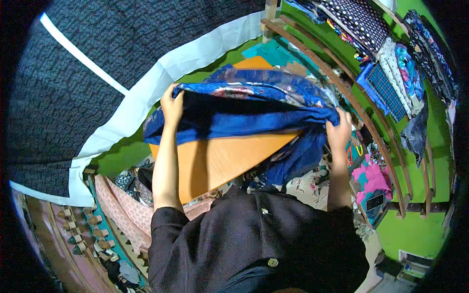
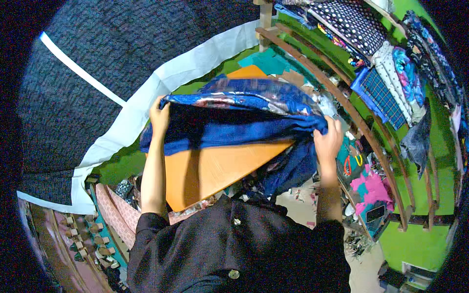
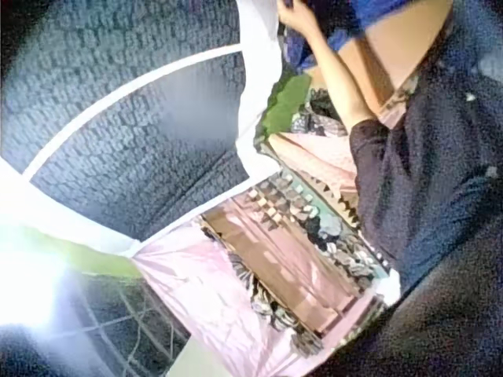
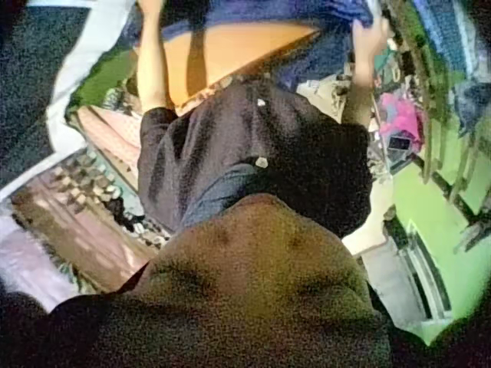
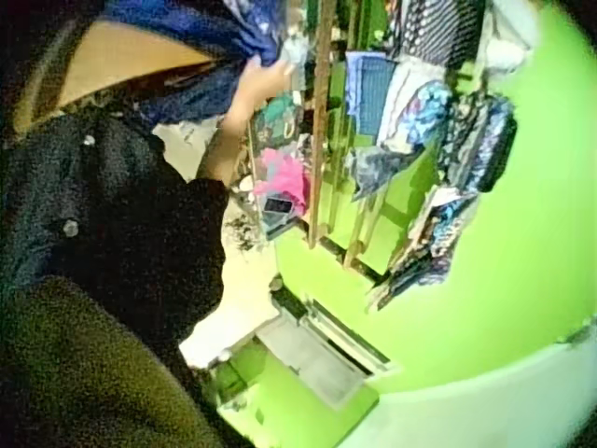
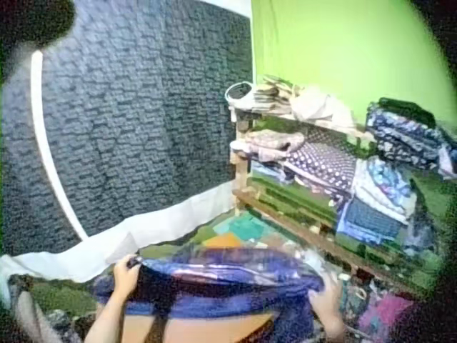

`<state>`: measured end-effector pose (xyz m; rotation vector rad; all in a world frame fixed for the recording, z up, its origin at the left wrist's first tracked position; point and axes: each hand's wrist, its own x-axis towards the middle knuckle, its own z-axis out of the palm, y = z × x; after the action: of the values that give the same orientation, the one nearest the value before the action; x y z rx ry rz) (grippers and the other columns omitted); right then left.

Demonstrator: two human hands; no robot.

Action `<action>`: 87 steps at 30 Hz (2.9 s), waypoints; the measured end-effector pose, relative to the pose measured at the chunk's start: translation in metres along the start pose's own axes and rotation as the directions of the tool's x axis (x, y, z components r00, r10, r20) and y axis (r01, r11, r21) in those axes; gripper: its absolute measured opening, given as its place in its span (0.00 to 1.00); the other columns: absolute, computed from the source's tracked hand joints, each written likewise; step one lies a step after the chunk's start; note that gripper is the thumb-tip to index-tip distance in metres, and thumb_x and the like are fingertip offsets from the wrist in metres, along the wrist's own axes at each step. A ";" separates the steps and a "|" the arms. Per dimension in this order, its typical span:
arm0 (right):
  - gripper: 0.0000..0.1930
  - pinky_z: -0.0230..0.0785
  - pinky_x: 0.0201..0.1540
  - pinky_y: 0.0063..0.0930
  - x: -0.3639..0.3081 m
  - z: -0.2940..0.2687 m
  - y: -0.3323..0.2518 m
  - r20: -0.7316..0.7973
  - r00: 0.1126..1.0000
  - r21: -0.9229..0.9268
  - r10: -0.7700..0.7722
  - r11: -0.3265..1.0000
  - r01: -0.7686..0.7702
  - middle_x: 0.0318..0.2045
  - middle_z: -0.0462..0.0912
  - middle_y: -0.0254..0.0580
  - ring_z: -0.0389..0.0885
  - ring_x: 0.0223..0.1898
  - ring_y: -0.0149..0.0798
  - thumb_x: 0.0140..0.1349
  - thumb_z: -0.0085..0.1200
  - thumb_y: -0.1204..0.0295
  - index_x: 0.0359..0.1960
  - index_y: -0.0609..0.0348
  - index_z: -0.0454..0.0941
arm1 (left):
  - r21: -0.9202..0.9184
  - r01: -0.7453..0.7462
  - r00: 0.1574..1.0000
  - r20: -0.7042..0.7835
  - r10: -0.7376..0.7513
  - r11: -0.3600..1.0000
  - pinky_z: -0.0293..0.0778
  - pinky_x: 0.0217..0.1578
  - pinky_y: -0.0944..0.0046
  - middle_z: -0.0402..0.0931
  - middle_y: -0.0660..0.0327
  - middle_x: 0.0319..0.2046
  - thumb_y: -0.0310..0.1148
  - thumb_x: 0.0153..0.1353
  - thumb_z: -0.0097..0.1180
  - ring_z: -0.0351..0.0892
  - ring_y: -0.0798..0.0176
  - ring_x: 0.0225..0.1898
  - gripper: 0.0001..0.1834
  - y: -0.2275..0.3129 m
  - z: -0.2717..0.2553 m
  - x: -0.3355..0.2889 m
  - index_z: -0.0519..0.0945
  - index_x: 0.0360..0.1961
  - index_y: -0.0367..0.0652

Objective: Inspecting and folding patterned fabric pieces in a shoe manufacturing facility.

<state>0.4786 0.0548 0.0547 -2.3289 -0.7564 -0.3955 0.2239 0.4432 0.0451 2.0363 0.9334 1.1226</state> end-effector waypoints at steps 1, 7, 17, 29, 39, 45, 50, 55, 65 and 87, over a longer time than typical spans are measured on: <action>0.23 0.62 0.45 0.36 -0.011 0.000 0.000 -0.067 0.997 -0.072 -0.048 0.996 0.043 0.37 0.72 0.49 0.69 0.42 0.50 0.38 0.56 0.70 0.42 0.58 0.72 | -0.009 -0.078 0.996 -0.052 0.077 0.997 0.67 0.37 0.65 0.75 0.52 0.29 0.25 0.47 0.53 0.75 0.56 0.33 0.10 -0.001 -0.001 -0.005 0.75 0.33 0.36; 0.39 0.55 0.52 0.45 -0.099 0.076 0.012 0.366 0.898 -0.261 0.245 0.953 -0.153 0.45 0.66 0.50 0.64 0.50 0.51 0.36 0.63 0.69 0.54 0.59 0.58 | 0.089 -0.328 0.911 0.292 0.290 0.940 0.67 0.41 0.63 0.74 0.53 0.31 0.20 0.41 0.50 0.73 0.53 0.38 0.14 -0.030 -0.009 -0.036 0.76 0.34 0.37; 0.33 0.60 0.48 0.44 -0.052 0.190 -0.107 0.414 0.906 0.192 -0.086 0.981 0.005 0.45 0.69 0.57 0.68 0.47 0.54 0.41 0.59 0.65 0.53 0.50 0.62 | 0.151 -0.391 0.916 0.159 0.368 0.908 0.65 0.38 0.61 0.72 0.55 0.29 0.24 0.40 0.54 0.71 0.54 0.35 0.11 0.035 0.002 -0.004 0.76 0.31 0.41; 0.15 0.63 0.38 0.42 0.052 0.190 -0.075 0.282 0.955 0.313 0.092 0.932 -0.182 0.31 0.73 0.55 0.72 0.36 0.55 0.39 0.46 0.81 0.33 0.58 0.62 | 0.217 -0.457 0.762 0.595 0.255 0.863 0.67 0.41 0.50 0.71 0.46 0.39 0.32 0.51 0.47 0.70 0.46 0.41 0.14 -0.110 0.095 -0.092 0.72 0.40 0.38; 0.10 0.64 0.28 0.36 0.084 0.161 -0.058 0.159 0.979 0.213 0.128 0.964 -0.161 0.18 0.72 0.48 0.74 0.24 0.46 0.37 0.50 0.77 0.25 0.60 0.66 | 0.315 -0.309 0.758 0.652 0.032 0.898 0.70 0.33 0.50 0.73 0.47 0.37 0.41 0.51 0.50 0.74 0.45 0.35 0.19 -0.119 0.050 -0.039 0.70 0.43 0.43; 0.09 0.62 0.28 0.32 0.090 0.195 -0.039 -0.034 0.951 0.530 0.307 0.812 -0.243 0.17 0.70 0.45 0.71 0.22 0.43 0.40 0.47 0.78 0.27 0.62 0.65 | 0.272 -0.693 0.597 0.736 0.320 0.668 0.70 0.27 0.60 0.73 0.53 0.26 0.31 0.45 0.57 0.74 0.53 0.27 0.17 -0.054 -0.038 -0.052 0.71 0.38 0.41; 0.24 0.66 0.38 0.30 0.062 0.184 -0.051 0.312 0.930 0.426 0.195 0.846 -0.320 0.28 0.75 0.46 0.75 0.32 0.45 0.35 0.61 0.74 0.37 0.61 0.65 | 0.352 -0.669 0.729 0.139 0.670 0.655 0.69 0.25 0.60 0.71 0.55 0.23 0.22 0.34 0.56 0.72 0.53 0.26 0.12 -0.005 -0.090 -0.033 0.77 0.26 0.40; 0.26 0.58 0.52 0.38 -0.026 0.157 -0.103 0.399 0.852 0.460 -0.338 0.878 0.133 0.44 0.69 0.50 0.65 0.49 0.52 0.39 0.61 0.72 0.43 0.58 0.66 | 0.482 -0.454 0.887 0.323 0.330 0.750 0.69 0.33 0.59 0.73 0.56 0.29 0.19 0.34 0.53 0.73 0.53 0.32 0.21 -0.048 -0.100 -0.092 0.77 0.35 0.43; 0.25 0.59 0.46 0.42 -0.065 0.162 -0.030 0.178 0.984 -0.051 -0.003 0.999 0.012 0.41 0.71 0.46 0.67 0.45 0.49 0.43 0.60 0.65 0.44 0.55 0.66 | 0.662 -0.079 0.932 0.314 -0.180 0.745 0.62 0.46 0.58 0.75 0.57 0.34 0.24 0.39 0.50 0.70 0.55 0.43 0.16 -0.114 -0.100 -0.196 0.78 0.35 0.43; 0.25 0.62 0.45 0.31 -0.048 0.038 -0.008 0.370 0.929 0.431 -0.023 0.890 -0.149 0.37 0.72 0.48 0.71 0.42 0.42 0.41 0.58 0.74 0.42 0.60 0.60 | -0.621 0.624 0.443 0.782 -0.440 -0.475 0.64 0.49 0.47 0.72 0.47 0.41 0.38 0.60 0.40 0.72 0.48 0.43 0.18 0.054 0.180 -0.139 0.68 0.43 0.33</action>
<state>0.4384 0.0654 0.0082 -1.9862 -0.8369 0.2422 0.3430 0.2672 -0.0526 0.0471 0.5592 0.4933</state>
